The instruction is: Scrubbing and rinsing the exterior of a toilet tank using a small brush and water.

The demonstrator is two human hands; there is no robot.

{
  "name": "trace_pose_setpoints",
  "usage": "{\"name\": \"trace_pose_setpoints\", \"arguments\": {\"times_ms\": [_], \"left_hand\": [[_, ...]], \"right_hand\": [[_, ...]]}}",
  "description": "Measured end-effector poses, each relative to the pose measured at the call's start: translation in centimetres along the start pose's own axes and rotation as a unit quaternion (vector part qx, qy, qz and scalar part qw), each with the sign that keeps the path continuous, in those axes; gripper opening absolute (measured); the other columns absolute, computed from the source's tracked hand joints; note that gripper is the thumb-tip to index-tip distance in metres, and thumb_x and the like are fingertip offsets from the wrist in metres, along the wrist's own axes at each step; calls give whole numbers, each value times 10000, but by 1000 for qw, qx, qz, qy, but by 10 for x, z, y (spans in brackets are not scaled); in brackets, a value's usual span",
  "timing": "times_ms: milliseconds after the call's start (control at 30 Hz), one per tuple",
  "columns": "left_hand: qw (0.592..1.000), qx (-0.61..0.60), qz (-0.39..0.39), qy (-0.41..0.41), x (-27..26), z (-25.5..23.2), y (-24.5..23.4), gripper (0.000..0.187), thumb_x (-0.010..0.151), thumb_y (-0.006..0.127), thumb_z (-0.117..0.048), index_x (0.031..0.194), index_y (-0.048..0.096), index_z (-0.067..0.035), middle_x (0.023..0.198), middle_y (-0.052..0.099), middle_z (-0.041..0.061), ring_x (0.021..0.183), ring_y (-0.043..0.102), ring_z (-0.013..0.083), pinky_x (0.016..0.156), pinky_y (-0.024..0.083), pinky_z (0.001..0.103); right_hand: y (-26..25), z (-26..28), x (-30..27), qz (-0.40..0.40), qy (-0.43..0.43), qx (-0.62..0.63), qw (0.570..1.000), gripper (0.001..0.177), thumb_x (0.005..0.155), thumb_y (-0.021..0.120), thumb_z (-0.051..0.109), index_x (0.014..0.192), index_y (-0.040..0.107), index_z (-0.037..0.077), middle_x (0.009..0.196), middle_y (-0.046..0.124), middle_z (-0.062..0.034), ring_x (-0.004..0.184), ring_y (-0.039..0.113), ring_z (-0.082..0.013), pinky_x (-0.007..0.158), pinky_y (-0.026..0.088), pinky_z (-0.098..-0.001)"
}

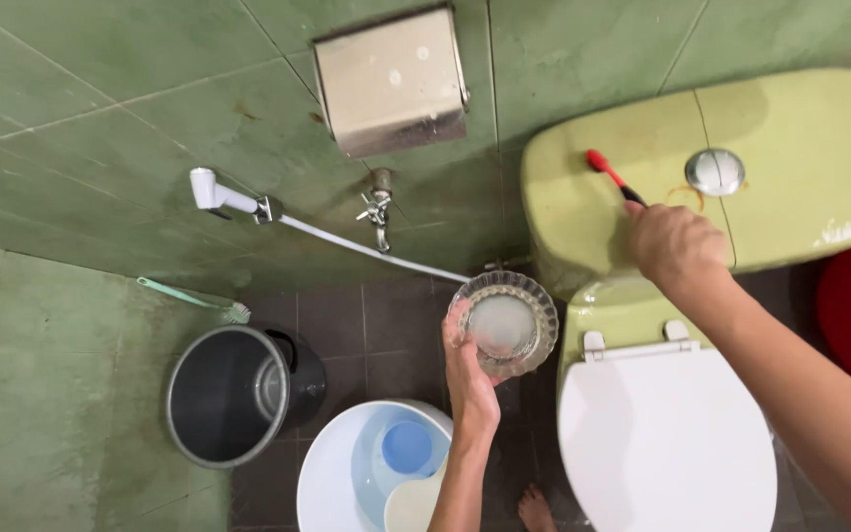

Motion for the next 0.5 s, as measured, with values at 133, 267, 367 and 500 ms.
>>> {"name": "trace_pose_setpoints", "arguments": {"times_ms": [133, 267, 367, 500], "left_hand": [[999, -45, 12, 26, 8, 1, 5, 547, 959, 380, -358, 1483, 431, -211, 1500, 465, 63, 1295, 565, 254, 785, 657, 435], [999, -19, 24, 16, 5, -16, 13, 565, 947, 366, -354, 1492, 426, -220, 1516, 463, 49, 1282, 582, 256, 771, 660, 418], [1000, 9, 28, 12, 13, -29, 18, 547, 949, 354, -342, 1479, 429, -227, 1508, 470, 42, 1218, 612, 264, 722, 660, 402], [998, 53, 36, 11, 21, -37, 30, 520, 981, 338, -311, 1484, 437, -224, 1421, 580, 95, 1169, 687, 260, 706, 661, 346]], "right_hand": [[-21, 19, -5, 61, -33, 15, 997, 442, 1065, 278, 353, 1130, 576, 32, 765, 690, -82, 603, 777, -143, 420, 590, -331], [-49, 29, -14, -38, 10, 115, 993, 660, 1082, 274, 546, 874, 687, 76, 742, 715, -153, 659, 755, -293, 486, 570, -432], [-52, 39, -7, -45, 61, 188, 979, 639, 1050, 354, 560, 806, 713, 91, 745, 725, -157, 674, 745, -331, 529, 574, -459], [-7, 5, 4, -69, 19, 163, 984, 701, 1066, 367, 619, 776, 703, 77, 737, 739, -160, 669, 734, -343, 560, 582, -466]]}}
Point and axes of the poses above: each hand's wrist, its own x-axis towards the middle knuckle, its own y-axis out of the palm, z = x × y, the point moved 1 cm from there along x, towards the middle knuckle
